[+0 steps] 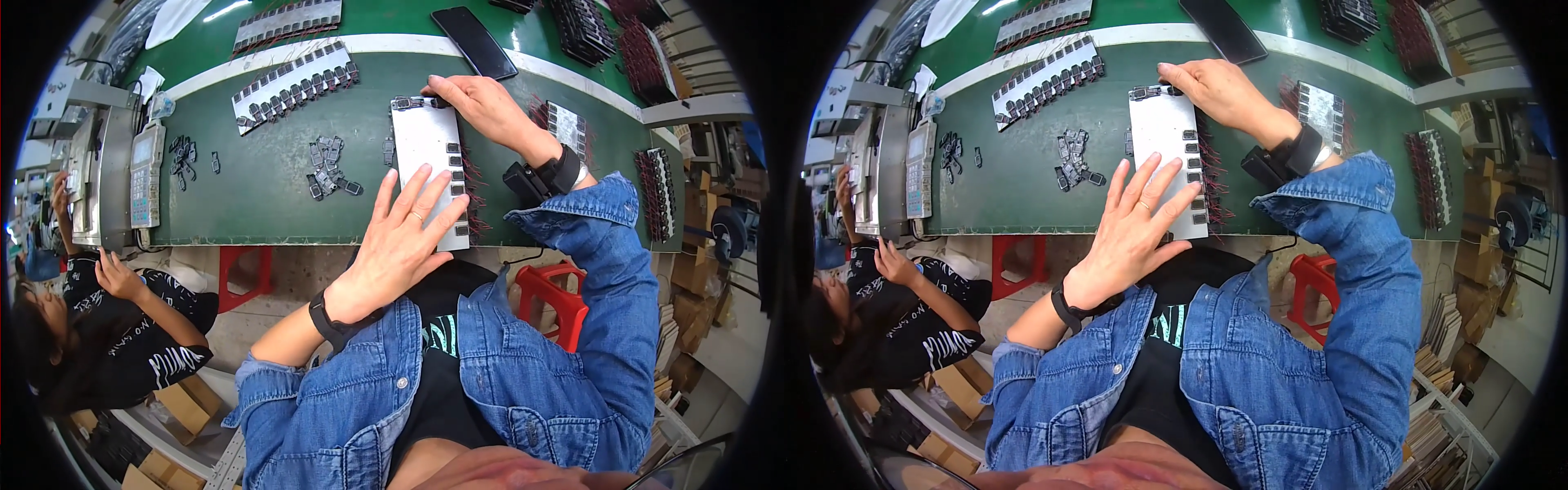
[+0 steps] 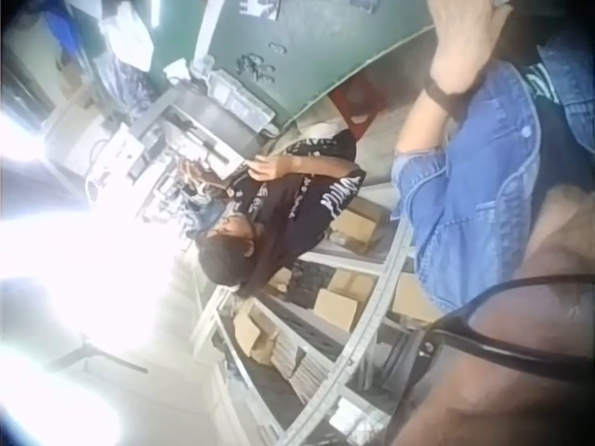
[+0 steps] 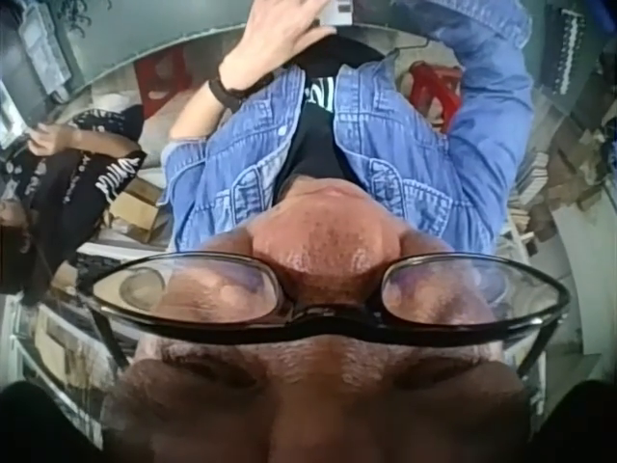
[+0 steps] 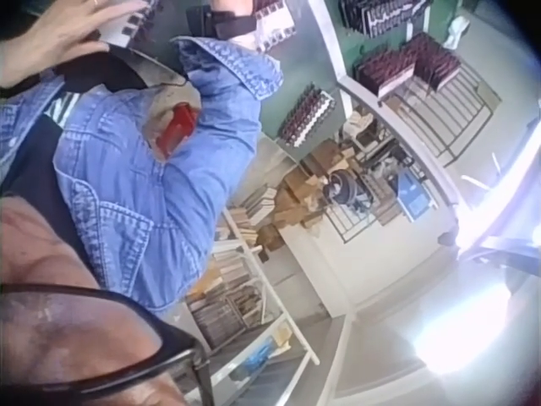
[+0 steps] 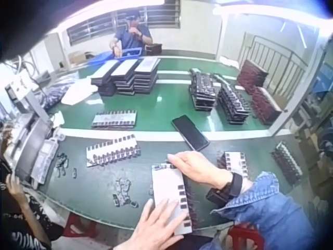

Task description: The person picks up a speaker and a plastic housing by hand, fits the speaker into the housing, and presses the assembled unit into a slot on a metal plate. This process is repeated for several units, occasionally moving the plate to reach more components.

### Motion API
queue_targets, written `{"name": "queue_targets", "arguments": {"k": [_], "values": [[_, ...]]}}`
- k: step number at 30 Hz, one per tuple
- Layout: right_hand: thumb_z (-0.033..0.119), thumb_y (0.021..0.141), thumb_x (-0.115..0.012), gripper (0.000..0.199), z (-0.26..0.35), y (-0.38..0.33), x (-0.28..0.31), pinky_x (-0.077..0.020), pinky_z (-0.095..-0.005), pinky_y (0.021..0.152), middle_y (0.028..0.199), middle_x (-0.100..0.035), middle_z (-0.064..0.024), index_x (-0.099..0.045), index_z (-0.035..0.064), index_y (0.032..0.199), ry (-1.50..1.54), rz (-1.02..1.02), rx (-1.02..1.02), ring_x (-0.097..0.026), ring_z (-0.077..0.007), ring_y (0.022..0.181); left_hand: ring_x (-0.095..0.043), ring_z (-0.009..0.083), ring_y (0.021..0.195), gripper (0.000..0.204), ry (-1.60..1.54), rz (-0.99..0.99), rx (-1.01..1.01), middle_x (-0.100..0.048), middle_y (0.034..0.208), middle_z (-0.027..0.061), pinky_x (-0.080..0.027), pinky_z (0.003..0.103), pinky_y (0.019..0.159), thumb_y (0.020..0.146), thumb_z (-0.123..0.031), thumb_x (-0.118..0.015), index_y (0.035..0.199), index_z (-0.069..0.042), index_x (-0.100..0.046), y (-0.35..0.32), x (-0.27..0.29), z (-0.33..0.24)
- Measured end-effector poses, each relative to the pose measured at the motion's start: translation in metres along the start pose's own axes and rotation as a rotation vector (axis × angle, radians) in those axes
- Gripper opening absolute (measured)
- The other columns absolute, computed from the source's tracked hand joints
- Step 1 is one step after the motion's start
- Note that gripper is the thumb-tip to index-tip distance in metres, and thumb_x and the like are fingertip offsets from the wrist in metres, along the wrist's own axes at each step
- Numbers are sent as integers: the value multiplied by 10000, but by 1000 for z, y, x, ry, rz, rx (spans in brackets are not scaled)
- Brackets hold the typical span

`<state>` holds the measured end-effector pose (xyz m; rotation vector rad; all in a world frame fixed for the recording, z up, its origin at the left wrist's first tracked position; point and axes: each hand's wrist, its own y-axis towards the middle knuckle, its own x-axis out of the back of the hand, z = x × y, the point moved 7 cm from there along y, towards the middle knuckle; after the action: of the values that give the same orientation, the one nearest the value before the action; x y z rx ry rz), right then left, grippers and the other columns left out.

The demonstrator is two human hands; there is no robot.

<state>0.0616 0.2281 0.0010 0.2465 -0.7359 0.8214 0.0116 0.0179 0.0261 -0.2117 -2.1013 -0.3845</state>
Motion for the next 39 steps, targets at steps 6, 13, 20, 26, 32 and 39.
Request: {"name": "queue_targets", "arguments": {"k": [6, 13, 20, 26, 32, 39], "values": [[460, 1027, -469, 506, -2, 1, 0, -512, -337, 846, 1024, -730, -162, -722, 31, 1113, -26, -22, -10, -692, -259, 934, -300, 334, 1450, 778, -5, -32, 21, -395, 1519, 119, -178, 567, 1189, 720, -243, -822, 1418, -149, -494, 0, -1, 1], [401, 1021, -508, 441, 9, -1, 1, -512, -330, 822, 993, -728, -144, -702, 26, 1148, -57, -12, -18, -690, -245, 910, -312, 335, 1446, 639, -10, -71, 50, -453, 1481, 112, -149, 573, 1195, 742, -237, -806, 1325, -117, -573, -4, -7, 5], [183, 952, -635, 221, 34, -46, 38, -516, -308, 776, 1014, -704, -120, -710, 27, 1090, -72, -326, 220, -683, -203, 877, -548, 311, 1186, 400, 17, -299, 70, -599, 1234, 124, -451, 479, 986, 788, -158, -754, 1159, -68, -635, -17, 41, 35], [83, 873, -698, 166, 31, -72, 5, -523, -317, 749, 987, -682, -100, -719, 46, 1033, -241, -184, 185, -672, -236, 847, -620, 276, 910, 215, 175, -210, 277, -624, 969, 98, -545, 390, 730, 805, -126, -727, 994, -49, -659, 12, 38, 90], [79, 849, -705, 150, 40, -71, 2, -524, -348, 753, 952, -670, -98, -691, 46, 995, -290, -200, 239, -656, -289, 848, -614, 275, 929, 151, 235, -145, 238, -606, 939, 95, -544, 396, 742, 808, -119, -720, 930, -51, -663, 33, 28, 101], [69, 857, -696, 165, 33, -67, 3, -518, -330, 779, 968, -670, -110, -646, 32, 1010, -246, -142, 173, -657, -276, 887, -638, 276, 850, 134, 103, -201, 257, -626, 913, 107, -545, 383, 724, 810, -110, -716, 911, -36, -668, 34, 29, 109]]}}
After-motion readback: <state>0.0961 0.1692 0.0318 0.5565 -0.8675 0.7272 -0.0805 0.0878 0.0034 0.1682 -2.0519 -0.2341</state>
